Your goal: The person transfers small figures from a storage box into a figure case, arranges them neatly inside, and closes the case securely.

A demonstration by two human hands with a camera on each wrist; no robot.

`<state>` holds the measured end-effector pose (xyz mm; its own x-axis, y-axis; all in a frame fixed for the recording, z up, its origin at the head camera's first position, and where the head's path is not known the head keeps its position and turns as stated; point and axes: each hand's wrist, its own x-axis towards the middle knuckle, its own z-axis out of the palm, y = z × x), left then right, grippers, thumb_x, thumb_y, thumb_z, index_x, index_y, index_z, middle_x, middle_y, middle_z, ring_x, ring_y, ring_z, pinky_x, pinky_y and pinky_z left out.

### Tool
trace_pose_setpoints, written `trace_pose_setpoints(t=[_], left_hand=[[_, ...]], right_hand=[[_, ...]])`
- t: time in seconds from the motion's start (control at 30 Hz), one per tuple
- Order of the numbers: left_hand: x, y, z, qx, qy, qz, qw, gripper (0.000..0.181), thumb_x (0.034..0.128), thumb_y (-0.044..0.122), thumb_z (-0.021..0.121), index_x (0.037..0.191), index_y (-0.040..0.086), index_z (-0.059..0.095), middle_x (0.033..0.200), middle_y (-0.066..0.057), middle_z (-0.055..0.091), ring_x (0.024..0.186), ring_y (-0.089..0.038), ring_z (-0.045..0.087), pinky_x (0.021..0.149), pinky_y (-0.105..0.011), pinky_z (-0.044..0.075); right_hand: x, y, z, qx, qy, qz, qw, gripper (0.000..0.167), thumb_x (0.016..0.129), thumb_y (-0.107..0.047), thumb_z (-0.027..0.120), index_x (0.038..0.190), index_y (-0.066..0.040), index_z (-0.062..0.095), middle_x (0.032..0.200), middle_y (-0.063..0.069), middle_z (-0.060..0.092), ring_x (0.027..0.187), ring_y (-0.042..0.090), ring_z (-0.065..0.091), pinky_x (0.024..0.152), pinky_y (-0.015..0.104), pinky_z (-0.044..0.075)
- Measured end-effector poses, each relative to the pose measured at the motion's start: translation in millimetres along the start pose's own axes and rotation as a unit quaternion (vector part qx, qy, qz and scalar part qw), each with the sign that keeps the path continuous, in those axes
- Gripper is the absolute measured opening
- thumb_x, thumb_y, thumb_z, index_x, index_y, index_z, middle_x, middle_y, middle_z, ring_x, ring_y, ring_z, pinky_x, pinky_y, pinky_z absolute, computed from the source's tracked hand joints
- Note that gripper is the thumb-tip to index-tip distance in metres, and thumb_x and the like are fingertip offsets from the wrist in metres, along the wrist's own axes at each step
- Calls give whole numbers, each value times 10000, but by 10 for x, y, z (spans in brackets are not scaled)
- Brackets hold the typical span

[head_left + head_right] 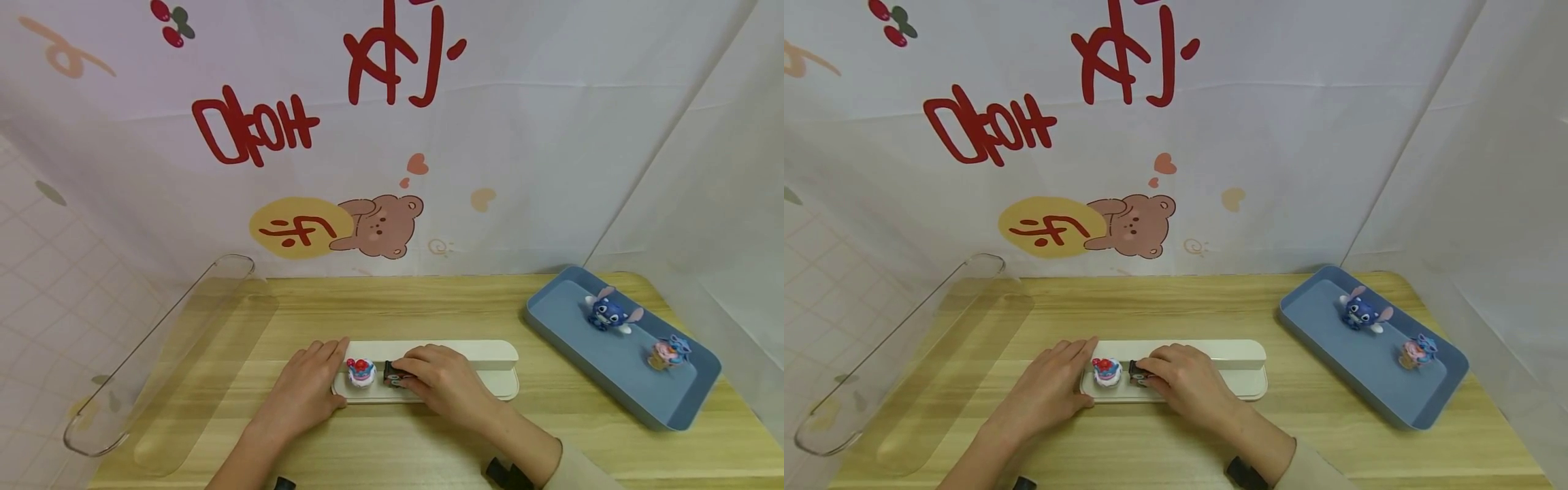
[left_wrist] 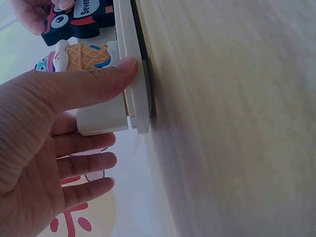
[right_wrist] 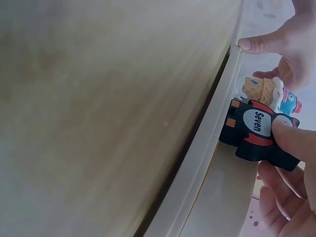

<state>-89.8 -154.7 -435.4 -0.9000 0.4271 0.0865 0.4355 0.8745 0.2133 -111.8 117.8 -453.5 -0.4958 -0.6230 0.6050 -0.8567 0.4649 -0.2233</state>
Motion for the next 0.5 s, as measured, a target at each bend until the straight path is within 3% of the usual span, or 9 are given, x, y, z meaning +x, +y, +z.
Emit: trace_pose_setpoints(t=[0.5], left_hand=[[6,0,6,20,-5,-5,10000,979,682,247,1002,1490,-41,529,1368,-133,639,1201,-302,583,1026,-526,493]], right_hand=[[-6,-7,-17,-16,-142,184,9997,402,772,-100,937,1140,-130,779,1056,-34,745,982,140,721,879,335,594]])
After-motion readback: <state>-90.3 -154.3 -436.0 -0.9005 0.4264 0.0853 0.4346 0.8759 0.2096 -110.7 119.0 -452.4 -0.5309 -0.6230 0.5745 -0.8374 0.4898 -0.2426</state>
